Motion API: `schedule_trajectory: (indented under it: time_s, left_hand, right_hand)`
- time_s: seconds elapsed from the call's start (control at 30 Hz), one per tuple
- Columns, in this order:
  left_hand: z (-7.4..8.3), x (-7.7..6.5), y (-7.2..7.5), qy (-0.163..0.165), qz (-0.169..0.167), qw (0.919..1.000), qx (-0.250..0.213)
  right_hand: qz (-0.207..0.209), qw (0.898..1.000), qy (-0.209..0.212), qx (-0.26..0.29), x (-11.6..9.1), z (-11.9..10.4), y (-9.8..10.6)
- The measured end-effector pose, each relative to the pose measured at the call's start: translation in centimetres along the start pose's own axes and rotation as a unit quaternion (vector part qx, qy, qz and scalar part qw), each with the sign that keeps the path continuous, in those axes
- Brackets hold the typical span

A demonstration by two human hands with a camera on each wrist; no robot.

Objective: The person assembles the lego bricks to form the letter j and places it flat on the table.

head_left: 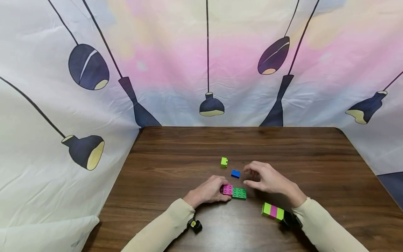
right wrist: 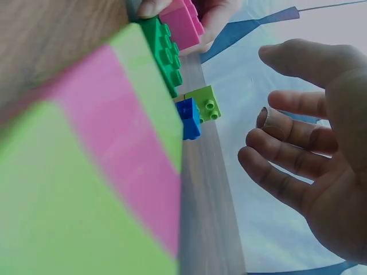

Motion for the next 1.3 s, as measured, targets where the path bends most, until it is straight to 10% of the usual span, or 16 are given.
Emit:
schedule_trajectory:
  time_s: [1.3]
  left_hand:
    - [-0.1, -0.3, 0.2, -0.012, 0.012, 0.9997, 0.016]
  right_hand:
    - [-0.013, 0.998, -0.067, 0.004, 7.8, 4.9, -4.3]
Point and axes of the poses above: each hand's wrist, its own x-axis towards the middle knuckle, its own y-axis out of the back of the hand, z = x × y, the point moved 9 cm from there along x, towards the middle knuckle, and after that the axes turned 10 degrees about y, right-handed, at the moved point
